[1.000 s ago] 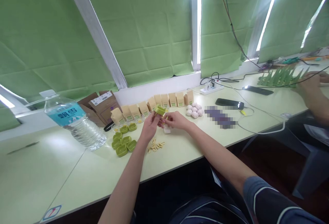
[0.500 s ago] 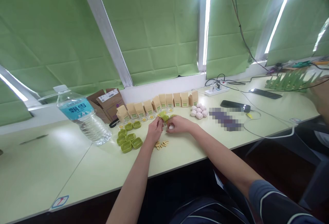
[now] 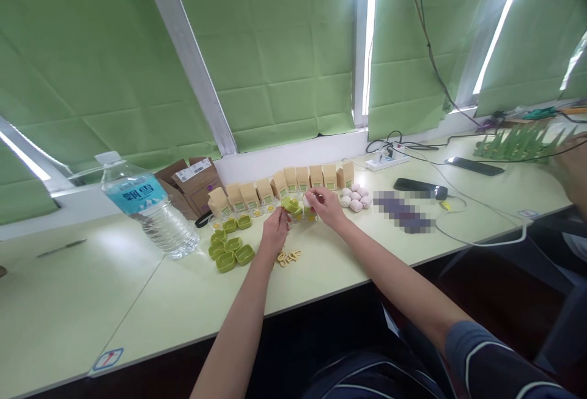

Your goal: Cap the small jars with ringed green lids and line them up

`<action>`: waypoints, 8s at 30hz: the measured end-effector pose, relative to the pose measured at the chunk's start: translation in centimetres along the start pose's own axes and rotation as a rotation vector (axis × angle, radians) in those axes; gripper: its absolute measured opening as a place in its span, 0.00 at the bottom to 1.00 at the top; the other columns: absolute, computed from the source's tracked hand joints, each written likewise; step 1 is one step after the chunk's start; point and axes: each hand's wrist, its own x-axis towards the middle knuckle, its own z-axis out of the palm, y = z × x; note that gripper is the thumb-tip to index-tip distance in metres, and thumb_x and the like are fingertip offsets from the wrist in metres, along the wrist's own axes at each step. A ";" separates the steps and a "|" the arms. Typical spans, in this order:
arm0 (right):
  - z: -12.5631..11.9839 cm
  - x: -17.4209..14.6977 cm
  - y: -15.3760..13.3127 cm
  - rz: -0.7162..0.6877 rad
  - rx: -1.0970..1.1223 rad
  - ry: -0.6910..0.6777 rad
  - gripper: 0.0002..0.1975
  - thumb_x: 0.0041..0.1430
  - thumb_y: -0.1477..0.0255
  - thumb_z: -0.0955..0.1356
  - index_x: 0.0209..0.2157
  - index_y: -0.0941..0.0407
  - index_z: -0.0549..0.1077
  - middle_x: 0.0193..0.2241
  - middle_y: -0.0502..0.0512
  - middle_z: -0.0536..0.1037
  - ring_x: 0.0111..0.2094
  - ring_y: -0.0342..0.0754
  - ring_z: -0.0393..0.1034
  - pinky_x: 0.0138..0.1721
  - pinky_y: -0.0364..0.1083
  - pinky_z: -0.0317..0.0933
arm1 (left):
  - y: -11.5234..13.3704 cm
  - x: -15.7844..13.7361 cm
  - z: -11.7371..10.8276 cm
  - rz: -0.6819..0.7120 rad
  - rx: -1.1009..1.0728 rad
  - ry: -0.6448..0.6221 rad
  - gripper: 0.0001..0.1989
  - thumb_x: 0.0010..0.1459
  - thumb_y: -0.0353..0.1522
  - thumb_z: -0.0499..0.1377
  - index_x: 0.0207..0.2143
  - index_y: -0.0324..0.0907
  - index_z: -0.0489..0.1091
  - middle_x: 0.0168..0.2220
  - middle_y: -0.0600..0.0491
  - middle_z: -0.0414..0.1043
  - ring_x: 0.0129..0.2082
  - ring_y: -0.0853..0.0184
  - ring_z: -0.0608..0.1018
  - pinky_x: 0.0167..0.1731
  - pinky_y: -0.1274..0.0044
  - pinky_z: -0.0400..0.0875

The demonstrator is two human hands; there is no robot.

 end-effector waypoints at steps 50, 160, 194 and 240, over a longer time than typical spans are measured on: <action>0.6 -0.8 -0.6 0.047 0.112 -0.261 0.19 0.64 0.57 0.64 0.50 0.52 0.74 0.41 0.55 0.78 0.21 0.40 0.69 0.25 0.42 0.67 | -1.6 1.0 0.2 -0.203 -0.783 0.166 0.21 0.49 0.45 0.67 0.36 0.41 0.66 0.35 0.53 0.74 0.34 0.70 0.77 0.37 0.75 0.74; 2.0 -0.8 -0.4 -0.254 -0.055 -0.244 0.13 0.54 0.71 0.72 0.43 0.56 0.78 0.37 0.57 0.78 0.38 0.47 0.73 0.36 0.44 0.71 | -1.3 0.5 1.3 -0.065 -0.259 0.096 0.12 0.64 0.41 0.52 0.43 0.44 0.65 0.34 0.52 0.76 0.34 0.66 0.78 0.38 0.73 0.70; 1.4 -0.6 0.2 -0.066 0.017 -0.183 0.19 0.62 0.59 0.68 0.51 0.51 0.76 0.45 0.56 0.80 0.43 0.49 0.75 0.42 0.47 0.71 | -0.4 0.1 0.7 -0.018 -0.198 0.091 0.26 0.49 0.40 0.67 0.51 0.46 0.71 0.38 0.50 0.76 0.38 0.64 0.76 0.36 0.74 0.69; 0.9 -1.3 -0.3 0.015 -0.115 -0.360 0.20 0.58 0.59 0.69 0.50 0.52 0.73 0.36 0.53 0.79 0.32 0.47 0.72 0.33 0.44 0.64 | 1.0 -0.4 -0.6 0.168 0.019 -0.136 0.28 0.55 0.32 0.61 0.58 0.46 0.62 0.45 0.51 0.76 0.41 0.66 0.78 0.41 0.74 0.72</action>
